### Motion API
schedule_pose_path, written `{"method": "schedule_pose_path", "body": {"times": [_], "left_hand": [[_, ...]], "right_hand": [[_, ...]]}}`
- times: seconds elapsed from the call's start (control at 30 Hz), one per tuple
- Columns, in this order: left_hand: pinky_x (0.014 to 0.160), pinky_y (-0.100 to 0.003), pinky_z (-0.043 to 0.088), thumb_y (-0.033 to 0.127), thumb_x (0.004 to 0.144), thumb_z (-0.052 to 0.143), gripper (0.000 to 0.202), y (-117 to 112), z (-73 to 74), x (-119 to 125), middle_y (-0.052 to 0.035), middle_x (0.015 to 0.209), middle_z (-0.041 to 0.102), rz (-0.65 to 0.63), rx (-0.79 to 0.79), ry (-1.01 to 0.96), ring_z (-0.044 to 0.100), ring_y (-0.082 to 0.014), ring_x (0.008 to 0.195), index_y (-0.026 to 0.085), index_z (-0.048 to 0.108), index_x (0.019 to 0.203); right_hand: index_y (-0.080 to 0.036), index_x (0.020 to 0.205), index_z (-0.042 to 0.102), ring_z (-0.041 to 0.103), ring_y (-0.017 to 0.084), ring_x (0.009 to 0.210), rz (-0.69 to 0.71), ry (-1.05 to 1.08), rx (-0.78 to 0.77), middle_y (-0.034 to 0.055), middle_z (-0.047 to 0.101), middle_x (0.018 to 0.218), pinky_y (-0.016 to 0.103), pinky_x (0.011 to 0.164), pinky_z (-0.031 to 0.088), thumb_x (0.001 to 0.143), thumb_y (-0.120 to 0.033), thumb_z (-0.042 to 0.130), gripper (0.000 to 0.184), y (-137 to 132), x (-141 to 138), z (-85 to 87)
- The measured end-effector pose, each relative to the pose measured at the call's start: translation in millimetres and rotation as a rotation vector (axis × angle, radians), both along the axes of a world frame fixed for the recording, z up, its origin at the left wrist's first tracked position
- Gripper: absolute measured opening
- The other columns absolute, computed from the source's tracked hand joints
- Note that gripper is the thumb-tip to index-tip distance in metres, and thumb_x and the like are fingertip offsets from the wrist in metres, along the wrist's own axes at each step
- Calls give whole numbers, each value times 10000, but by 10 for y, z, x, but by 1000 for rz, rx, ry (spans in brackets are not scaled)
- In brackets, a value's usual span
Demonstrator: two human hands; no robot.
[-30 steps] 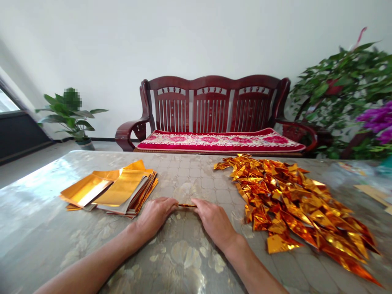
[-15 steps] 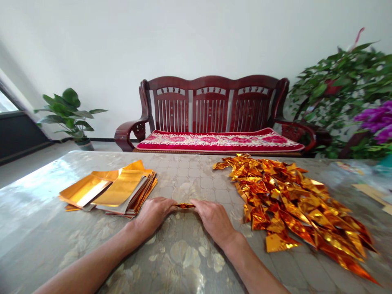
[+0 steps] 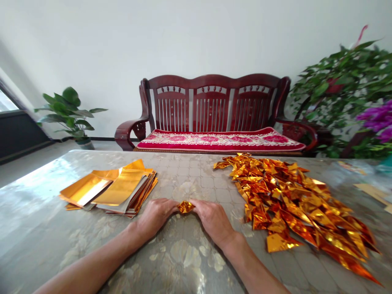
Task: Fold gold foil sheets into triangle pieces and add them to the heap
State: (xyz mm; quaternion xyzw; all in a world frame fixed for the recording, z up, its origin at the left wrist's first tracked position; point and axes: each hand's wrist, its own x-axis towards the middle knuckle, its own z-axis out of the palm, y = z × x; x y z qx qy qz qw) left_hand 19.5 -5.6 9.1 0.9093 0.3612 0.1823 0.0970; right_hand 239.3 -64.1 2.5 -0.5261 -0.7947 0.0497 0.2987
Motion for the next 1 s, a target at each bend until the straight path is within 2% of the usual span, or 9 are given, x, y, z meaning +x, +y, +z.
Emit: {"method": "schedule_pose_path", "body": {"times": [0.17,0.33,0.63,0.87,1.0], "left_hand": [[695,-191,478,306,985,505,248,-16,-26,3,-35,790,731,-23,-57,-98,679,-146,751,226,735,939],[731,-200,492,306,986,499,252,-58,-27,10,-31,793,729,-17,-88,-186,678,-148,769,235,735,933],[735,-209,465,268,979,512,207,-106,-75,37,-21,861,738,-5,-121,-280,680,-145,802,226,715,979],[673,-230,425,162,875,558,120,-157,32,104,-14,824,716,120,-140,-104,674,-171,774,207,667,898],[666,-239,406,182,898,531,116,-152,61,117,-22,834,710,130,-136,-39,671,-180,789,203,641,868]], "right_hand": [[-246,1190,670,732,193,942,8,47,-57,24,762,1071,272,799,586,951,-214,545,272,-30,-72,75],[-236,1122,689,739,198,893,-56,57,-89,20,774,1000,268,777,573,954,-218,542,224,-42,-97,56],[-234,1084,692,737,201,903,-116,70,-85,16,772,1001,281,793,565,936,-158,531,232,-74,-158,46],[-244,1068,705,739,181,882,-148,52,-63,8,777,978,249,779,554,926,-138,555,232,-86,-199,35],[-254,1084,705,739,176,884,-149,53,-75,-1,776,991,243,784,548,925,-135,575,237,-97,-230,52]]}}
